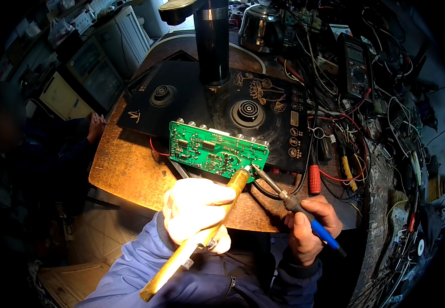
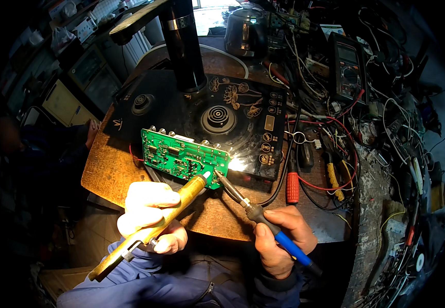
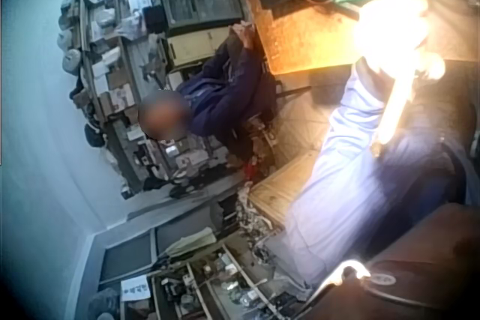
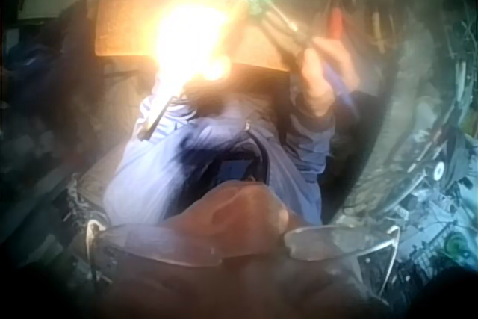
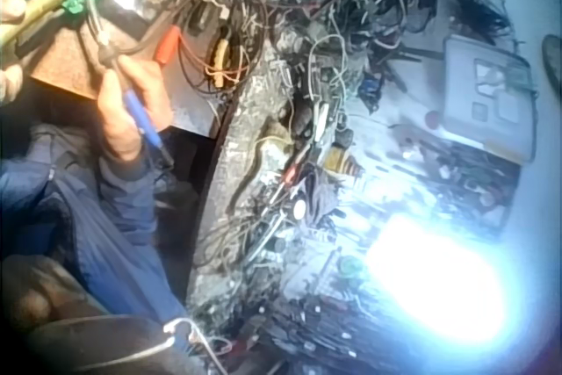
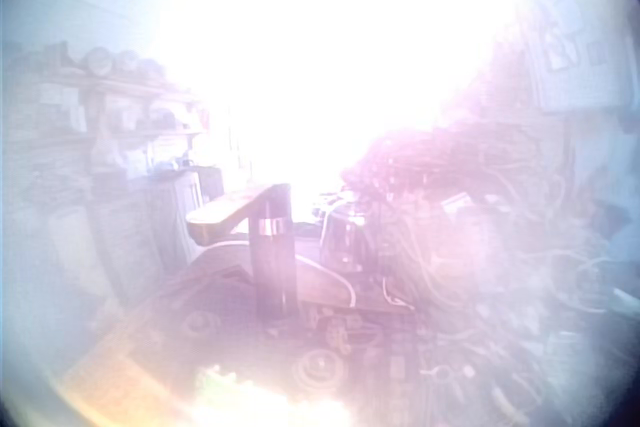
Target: The person uses a soldering iron and a desoldering pump to remove components from a green circuit board. They repeatedly heat solder joints and use the pump to extract molten solder, working across multiple points on the board.
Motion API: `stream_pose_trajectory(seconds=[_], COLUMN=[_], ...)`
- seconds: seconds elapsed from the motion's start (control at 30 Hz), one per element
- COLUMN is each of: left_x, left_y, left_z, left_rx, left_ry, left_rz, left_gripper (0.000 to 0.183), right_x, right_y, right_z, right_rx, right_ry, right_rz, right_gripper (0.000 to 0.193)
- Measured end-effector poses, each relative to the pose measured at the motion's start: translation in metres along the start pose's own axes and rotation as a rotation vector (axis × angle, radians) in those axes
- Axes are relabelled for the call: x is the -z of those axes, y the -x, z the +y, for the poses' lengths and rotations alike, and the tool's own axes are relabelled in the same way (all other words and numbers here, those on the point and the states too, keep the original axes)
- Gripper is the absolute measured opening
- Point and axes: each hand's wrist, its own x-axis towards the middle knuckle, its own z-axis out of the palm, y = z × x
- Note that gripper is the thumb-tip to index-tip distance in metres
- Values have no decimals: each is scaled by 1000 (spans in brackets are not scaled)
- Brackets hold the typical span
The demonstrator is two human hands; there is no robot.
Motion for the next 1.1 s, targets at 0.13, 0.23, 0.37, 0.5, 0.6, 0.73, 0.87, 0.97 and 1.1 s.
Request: stream_pose_trajectory(seconds=[0.13, 0.23, 0.37, 0.5, 0.6, 0.73, 0.87, 0.97, 1.1], left_x=[-1, -3, -2, -1, 0, -1, -2, -2, -4], left_y=[0, 1, 1, 2, 1, 1, 0, -4, -3], left_z=[0, -1, 0, 1, 0, -1, -3, -4, -3], left_rx=[-11, -6, -3, 5, 3, -13, -9, -11, -17], left_ry=[5, 24, -1, -19, -13, 0, 64, 89, 65], left_rz=[8, 32, 19, 7, -11, 2, -8, -32, -14], left_gripper=[46, 46, 45, 44, 44, 45, 48, 50, 50], right_x=[-3, -7, -8, -9, -9, -9, -9, -9, -9], right_y=[1, 1, 1, 2, 2, 1, 1, 1, 1], right_z=[-2, -3, -2, -2, -2, -3, -2, -2, -2], right_rx=[-6, -10, -6, -13, -13, -16, -23, -25, -27], right_ry=[-24, -52, -85, -103, -96, -83, -83, -86, -90], right_rz=[10, 13, 28, 48, 43, 35, 37, 41, 42], right_gripper=[24, 24, 24, 25, 25, 26, 26, 26, 26])
